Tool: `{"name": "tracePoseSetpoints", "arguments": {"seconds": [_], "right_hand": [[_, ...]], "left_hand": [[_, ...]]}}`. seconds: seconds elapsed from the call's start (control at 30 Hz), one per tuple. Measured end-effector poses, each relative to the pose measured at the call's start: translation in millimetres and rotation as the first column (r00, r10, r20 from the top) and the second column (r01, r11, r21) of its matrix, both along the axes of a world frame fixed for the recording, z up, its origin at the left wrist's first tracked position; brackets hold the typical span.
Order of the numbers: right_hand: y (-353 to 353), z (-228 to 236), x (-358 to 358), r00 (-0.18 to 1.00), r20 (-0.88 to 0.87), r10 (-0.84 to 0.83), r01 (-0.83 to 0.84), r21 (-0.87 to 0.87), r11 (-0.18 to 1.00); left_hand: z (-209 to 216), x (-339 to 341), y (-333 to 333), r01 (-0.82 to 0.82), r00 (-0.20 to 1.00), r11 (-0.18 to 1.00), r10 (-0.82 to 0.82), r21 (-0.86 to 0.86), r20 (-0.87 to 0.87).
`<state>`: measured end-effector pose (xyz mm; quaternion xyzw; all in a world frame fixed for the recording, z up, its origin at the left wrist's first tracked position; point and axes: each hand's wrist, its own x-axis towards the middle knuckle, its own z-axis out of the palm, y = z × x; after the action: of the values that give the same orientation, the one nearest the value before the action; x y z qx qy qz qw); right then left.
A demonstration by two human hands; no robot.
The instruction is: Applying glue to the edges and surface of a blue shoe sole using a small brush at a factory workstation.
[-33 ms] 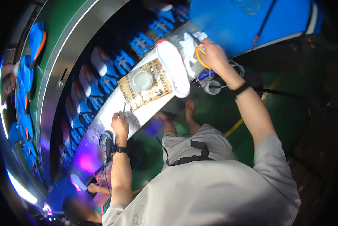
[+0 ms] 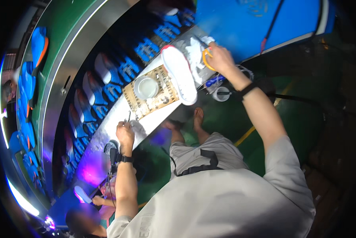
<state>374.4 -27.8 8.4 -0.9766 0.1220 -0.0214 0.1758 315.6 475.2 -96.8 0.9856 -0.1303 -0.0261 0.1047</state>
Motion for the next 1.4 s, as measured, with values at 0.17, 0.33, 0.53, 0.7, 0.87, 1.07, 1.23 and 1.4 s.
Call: {"name": "tracePoseSetpoints", "arguments": {"seconds": [0.17,0.33,0.53,0.7,0.87,1.07,1.23,1.4], "right_hand": [[-20,-63,16,0.985,-0.142,-0.097,0.077,-0.141,0.987],[74,-31,-35,0.995,-0.073,0.061,-0.058,0.041,0.997],[134,-47,-53,0.956,-0.292,0.025,0.0,0.085,0.996],[109,-50,-48,0.994,-0.09,0.06,-0.055,0.056,0.997],[136,1,-82,0.954,0.148,0.259,-0.294,0.607,0.738],[178,34,-117,0.951,0.04,0.307,-0.133,0.948,0.289],[146,63,-115,0.886,-0.139,0.442,0.031,0.97,0.243],[108,62,-79,0.96,-0.187,0.208,0.125,0.952,0.28]], "left_hand": [[5,11,0,0.082,0.991,0.993,-0.091,0.087,0.103],[-24,0,9,-0.123,0.992,0.985,0.125,0.119,-0.011],[-24,8,6,-0.211,0.977,0.976,0.211,0.048,-0.005],[26,-8,-8,-0.474,0.881,0.835,0.455,-0.28,-0.134],[110,-39,-89,-0.182,0.95,0.765,0.299,-0.618,0.09],[196,-66,-191,-0.138,0.99,0.811,0.102,-0.569,-0.094],[208,-65,-195,-0.107,0.992,0.751,0.037,-0.651,-0.119],[222,-58,-175,-0.067,0.992,0.549,0.126,-0.833,0.004]]}}
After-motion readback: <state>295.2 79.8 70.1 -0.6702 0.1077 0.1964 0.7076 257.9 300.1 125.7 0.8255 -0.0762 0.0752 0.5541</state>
